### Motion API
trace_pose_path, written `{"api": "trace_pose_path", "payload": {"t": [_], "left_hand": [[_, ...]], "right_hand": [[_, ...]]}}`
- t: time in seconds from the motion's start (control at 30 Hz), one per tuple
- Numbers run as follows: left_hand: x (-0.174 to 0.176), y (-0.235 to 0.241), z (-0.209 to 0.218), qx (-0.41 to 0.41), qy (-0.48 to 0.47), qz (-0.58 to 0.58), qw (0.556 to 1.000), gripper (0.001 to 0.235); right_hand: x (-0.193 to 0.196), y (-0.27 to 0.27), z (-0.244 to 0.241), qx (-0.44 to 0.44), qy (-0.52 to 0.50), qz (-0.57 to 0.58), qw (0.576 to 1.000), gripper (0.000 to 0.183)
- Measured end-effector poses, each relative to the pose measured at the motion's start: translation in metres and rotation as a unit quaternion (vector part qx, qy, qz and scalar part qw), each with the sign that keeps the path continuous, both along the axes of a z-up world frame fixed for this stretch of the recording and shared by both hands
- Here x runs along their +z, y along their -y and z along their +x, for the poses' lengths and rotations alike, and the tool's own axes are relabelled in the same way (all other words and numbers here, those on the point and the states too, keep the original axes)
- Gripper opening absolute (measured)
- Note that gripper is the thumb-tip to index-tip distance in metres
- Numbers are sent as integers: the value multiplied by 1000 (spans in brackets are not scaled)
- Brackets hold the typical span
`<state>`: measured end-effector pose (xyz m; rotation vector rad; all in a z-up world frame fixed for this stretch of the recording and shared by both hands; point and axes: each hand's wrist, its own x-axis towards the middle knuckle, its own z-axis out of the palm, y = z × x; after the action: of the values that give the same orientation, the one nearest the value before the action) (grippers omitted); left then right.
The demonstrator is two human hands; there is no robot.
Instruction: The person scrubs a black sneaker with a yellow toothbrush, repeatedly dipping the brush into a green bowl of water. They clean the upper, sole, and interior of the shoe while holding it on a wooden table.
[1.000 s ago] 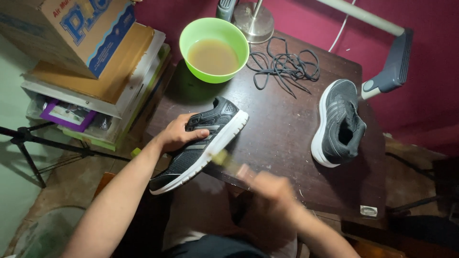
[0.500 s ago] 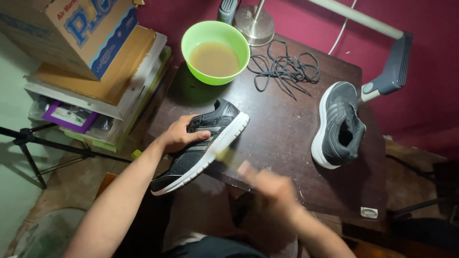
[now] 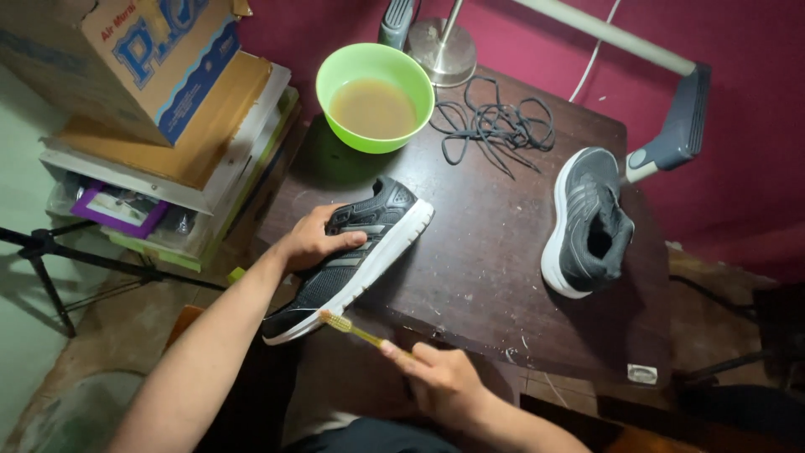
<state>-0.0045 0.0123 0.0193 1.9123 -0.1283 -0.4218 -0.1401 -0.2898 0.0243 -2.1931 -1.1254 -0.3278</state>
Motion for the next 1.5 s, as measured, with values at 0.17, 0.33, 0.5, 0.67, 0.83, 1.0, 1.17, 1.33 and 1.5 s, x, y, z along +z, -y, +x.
{"api": "trace_pose_path", "payload": {"t": [0.17,0.33,0.5,0.67,0.83,1.0,1.17,1.33,1.5], "left_hand": [[-8,0,-2,34,7,-14,999,38],[-14,-2,2,26,2,-11,1000,38],[4,0,-4,32,-7,6,999,43],[-8,-1,-1,35,-3,11,999,42],[-4,1,-1,41,-23,31,998,45],[-4,4,-3,49,-27,32,998,49],[-3,5,-4,58,-17,30,998,50],[-8,3,-4,59,-1,3,998,48],[-11,2,0,53,10,8,999,45]], "right_hand": [[-15,37,68,-144,73,12,987,43],[-30,39,47,-103,-59,20,993,52],[34,38,74,-217,-78,41,972,60],[8,44,75,-189,-123,39,973,61],[23,53,74,-205,-171,39,963,71],[28,54,85,-255,-115,-8,960,61],[-4,49,87,-191,-130,47,972,60],[-16,53,85,-147,-106,81,980,58],[9,49,99,-141,-80,90,983,66]]}}
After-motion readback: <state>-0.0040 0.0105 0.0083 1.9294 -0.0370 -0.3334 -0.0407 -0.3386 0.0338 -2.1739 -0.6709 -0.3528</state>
